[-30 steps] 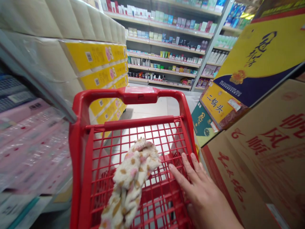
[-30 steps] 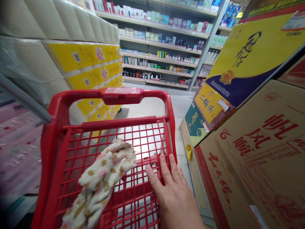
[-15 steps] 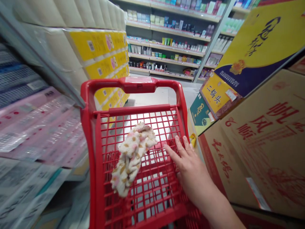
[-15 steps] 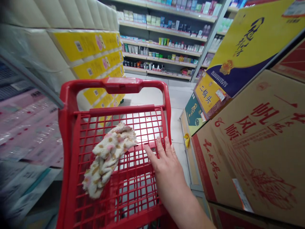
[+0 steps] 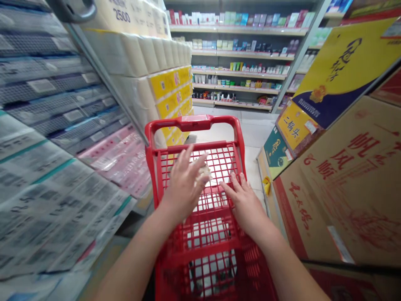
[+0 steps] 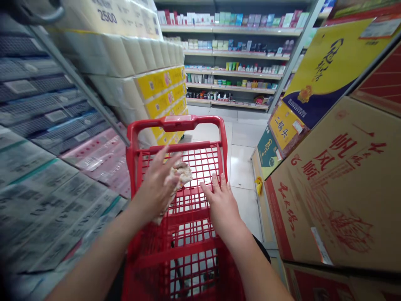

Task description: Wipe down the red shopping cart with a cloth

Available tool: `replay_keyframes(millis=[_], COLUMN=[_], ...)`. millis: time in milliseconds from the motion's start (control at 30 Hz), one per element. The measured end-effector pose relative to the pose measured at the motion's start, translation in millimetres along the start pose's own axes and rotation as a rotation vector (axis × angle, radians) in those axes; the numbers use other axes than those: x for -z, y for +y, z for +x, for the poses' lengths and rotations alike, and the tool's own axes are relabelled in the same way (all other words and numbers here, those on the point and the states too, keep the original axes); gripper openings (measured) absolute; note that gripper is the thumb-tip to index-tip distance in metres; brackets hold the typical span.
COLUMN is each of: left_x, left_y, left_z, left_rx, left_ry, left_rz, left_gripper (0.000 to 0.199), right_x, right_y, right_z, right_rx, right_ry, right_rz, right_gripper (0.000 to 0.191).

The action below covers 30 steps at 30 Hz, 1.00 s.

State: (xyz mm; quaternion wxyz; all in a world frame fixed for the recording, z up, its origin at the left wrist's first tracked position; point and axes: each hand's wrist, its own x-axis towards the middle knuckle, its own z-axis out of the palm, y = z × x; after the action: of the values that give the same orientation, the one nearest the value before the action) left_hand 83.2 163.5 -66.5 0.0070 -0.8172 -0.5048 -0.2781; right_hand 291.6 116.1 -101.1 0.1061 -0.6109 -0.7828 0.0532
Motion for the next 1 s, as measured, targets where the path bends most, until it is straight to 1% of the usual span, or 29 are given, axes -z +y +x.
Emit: replay_keyframes(millis=[67,133,167,200,267,300,333,400,433,467,500,533,600,633,667,733,767,800,833,900,933,1000], left_x=[-4.4,-10.1,-10.9,-10.0,-3.9,0.1,3.9,10.3,12.7,14.7,16.4,17.6,17.8,16.8,15.3,13.4,13.8,15.2,17.5,22.6,24.6,26.8], left_y=[4.8,4.0,1.9,-0.8,-7.1,-10.4,-13.8,-21.2,-25.2,-29.2,-32.9,-35.5,-36.1,-34.1,-31.1,-25.6,-24.6,-25.3,-27.4,-33.4,-36.0,-39.4], left_z=[-8.5,-16.1,-20.1,-24.9,-37.8,-45.8,-54.3,-69.8,-75.2,-78.5,-79.6,-78.7,-73.1,-69.6,-66.1,-60.2,-57.9,-56.1,-54.9,-55.1,-56.9,-63.3], left_rx=[-0.048,-0.07,-0.047,-0.002,0.111,0.15,0.156,0.048,-0.005,-0.019,0.011,0.076,0.233,0.278,0.254,0.099,0.044,0.081,0.17,0.262,0.274,0.197], left_ry=[-0.083,-0.157,-0.162,-0.143,-0.079,-0.058,-0.059,-0.128,-0.163,-0.18,-0.171,-0.139,-0.047,-0.028,-0.059,-0.171,-0.206,-0.195,-0.147,-0.063,-0.054,-0.107], left_rz=[0.054,0.105,0.126,0.15,0.195,0.212,0.215,0.187,0.169,0.157,0.154,0.159,0.172,0.165,0.133,0.057,0.037,0.047,0.073,0.127,0.139,0.132], left_gripper=[0.045,0.046,0.048,0.05,0.056,0.057,0.058,0.056,0.06,0.067,0.073,0.078,0.079,0.076,0.073,0.07,0.069,0.067,0.065,0.065,0.066,0.069], right_x=[-0.6,-0.9,-0.7,-0.3,1.1,2.0,2.9,4.1,4.3,4.1,3.5,2.5,-0.1,-1.3,-2.2,-2.6,-2.1,-1.3,-0.4,0.9,1.1,0.5], right_y=[-5.8,-12.5,-16.1,-19.7,-26.9,-30.5,-33.9,-40.4,-43.4,-46.3,-48.9,-51.3,-55.5,-57.2,-58.6,-60.8,-61.6,-62.2,-62.8,-63.5,-63.7,-63.9], right_z=[1.1,1.7,1.8,1.6,0.7,0.0,-1.0,-3.5,-4.7,-5.8,-6.7,-7.3,-7.5,-7.3,-7.1,-6.7,-6.7,-6.9,-7.2,-7.9,-8.1,-8.1], right_rx=[0.009,0.019,0.025,0.031,0.031,0.029,0.025,0.018,0.017,0.016,0.014,0.011,0.004,-0.003,-0.008,-0.014,-0.012,-0.005,0.004,0.015,0.018,0.014], right_ry=[-0.02,-0.028,-0.03,-0.035,-0.046,-0.053,-0.058,-0.062,-0.06,-0.058,-0.056,-0.056,-0.061,-0.065,-0.071,-0.085,-0.092,-0.096,-0.096,-0.088,-0.086,-0.092], right_rz=[0.015,0.026,0.03,0.033,0.035,0.034,0.033,0.026,0.021,0.016,0.008,0.001,-0.011,-0.017,-0.022,-0.028,-0.028,-0.026,-0.024,-0.021,-0.02,-0.026], right_gripper=[0.09,0.091,0.092,0.093,0.092,0.092,0.091,0.091,0.092,0.092,0.091,0.091,0.091,0.091,0.091,0.092,0.093,0.093,0.094,0.094,0.093,0.093])
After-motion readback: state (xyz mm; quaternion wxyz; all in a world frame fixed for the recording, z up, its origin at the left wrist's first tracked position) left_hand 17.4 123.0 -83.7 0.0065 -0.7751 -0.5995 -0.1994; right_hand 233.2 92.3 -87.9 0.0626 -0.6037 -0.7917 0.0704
